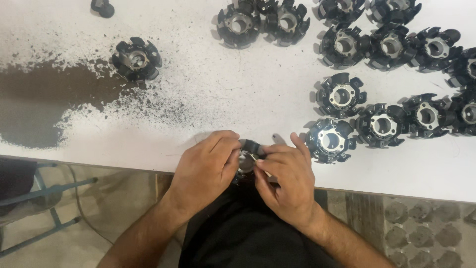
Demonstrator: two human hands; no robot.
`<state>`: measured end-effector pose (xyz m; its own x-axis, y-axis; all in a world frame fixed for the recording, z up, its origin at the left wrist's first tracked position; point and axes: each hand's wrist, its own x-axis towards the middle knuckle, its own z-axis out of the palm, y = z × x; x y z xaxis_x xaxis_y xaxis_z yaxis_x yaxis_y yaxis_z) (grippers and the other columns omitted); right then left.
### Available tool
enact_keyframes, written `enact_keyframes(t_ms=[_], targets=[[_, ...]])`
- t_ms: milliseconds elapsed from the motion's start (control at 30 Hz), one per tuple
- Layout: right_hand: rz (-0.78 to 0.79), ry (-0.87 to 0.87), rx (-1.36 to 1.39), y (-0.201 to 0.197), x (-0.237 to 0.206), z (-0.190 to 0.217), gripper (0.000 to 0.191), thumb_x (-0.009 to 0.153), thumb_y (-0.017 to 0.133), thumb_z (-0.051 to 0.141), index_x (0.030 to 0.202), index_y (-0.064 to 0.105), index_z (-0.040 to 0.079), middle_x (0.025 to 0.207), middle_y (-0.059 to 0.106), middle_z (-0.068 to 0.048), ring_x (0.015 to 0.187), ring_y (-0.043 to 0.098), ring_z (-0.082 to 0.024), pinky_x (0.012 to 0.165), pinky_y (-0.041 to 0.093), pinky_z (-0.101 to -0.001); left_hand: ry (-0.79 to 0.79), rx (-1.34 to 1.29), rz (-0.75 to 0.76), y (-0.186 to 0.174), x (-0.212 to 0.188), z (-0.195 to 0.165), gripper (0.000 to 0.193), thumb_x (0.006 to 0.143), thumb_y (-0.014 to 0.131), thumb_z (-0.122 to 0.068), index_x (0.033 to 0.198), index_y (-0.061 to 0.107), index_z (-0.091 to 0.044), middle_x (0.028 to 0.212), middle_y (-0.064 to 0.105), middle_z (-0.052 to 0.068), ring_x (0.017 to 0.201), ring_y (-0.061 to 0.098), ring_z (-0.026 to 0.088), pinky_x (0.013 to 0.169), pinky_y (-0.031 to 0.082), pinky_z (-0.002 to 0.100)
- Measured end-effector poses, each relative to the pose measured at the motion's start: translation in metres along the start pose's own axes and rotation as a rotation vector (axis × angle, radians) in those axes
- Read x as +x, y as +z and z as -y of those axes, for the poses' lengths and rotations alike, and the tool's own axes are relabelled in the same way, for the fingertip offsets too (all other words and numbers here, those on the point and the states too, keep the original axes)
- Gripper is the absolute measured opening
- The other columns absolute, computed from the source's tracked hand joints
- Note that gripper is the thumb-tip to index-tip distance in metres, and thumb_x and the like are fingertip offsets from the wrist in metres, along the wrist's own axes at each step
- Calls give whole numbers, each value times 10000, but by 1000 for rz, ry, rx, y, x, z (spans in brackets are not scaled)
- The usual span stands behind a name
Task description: The person sits at a white workbench assembling omni wheels, pressing black roller pieces into the slots of wheel hubs one at a time and using a small stick tool to seat them. Finished wheels are placed in rows on the table, and the person reaches for new hubs and rollers as they work.
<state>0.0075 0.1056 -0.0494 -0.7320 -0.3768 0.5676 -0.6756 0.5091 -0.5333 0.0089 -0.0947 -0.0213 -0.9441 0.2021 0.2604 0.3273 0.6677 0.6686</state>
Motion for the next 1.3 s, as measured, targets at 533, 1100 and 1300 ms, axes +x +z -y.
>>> enact_keyframes(t_ms=[533, 1100, 1300], targets=[[-9, -53, -44, 8, -3, 1, 331, 793, 832, -13, 1045, 645, 91, 972, 655, -42, 1066, 669, -233, 1178, 383, -544, -31, 8, 14, 0, -9, 4, 120, 858, 699, -54, 936, 613, -24, 1140, 695, 114, 821, 718, 285, 671, 587, 373], [-209, 60, -219, -30, 37, -28, 209, 1005, 779, -11, 1139, 627, 42, 1114, 691, -119, 1107, 694, -270, 1263, 387, -525, 86, 294, -343, -47, 10, 71, 310, 963, 769, -167, 1172, 607, -5, 1375, 602, 222, 1318, 611, 350, 1149, 522, 434], [-173, 96, -107, -34, 9, -24, 196, 939, 738, -27, 1084, 620, 35, 1067, 693, -116, 1089, 707, -272, 1277, 404, -571, -438, 253, -35, -115, 63, 107, 1088, 819, 846, -381, 1604, 209, 23, 1541, 399, 325, 1373, 454, 436, 1124, 380, 565]])
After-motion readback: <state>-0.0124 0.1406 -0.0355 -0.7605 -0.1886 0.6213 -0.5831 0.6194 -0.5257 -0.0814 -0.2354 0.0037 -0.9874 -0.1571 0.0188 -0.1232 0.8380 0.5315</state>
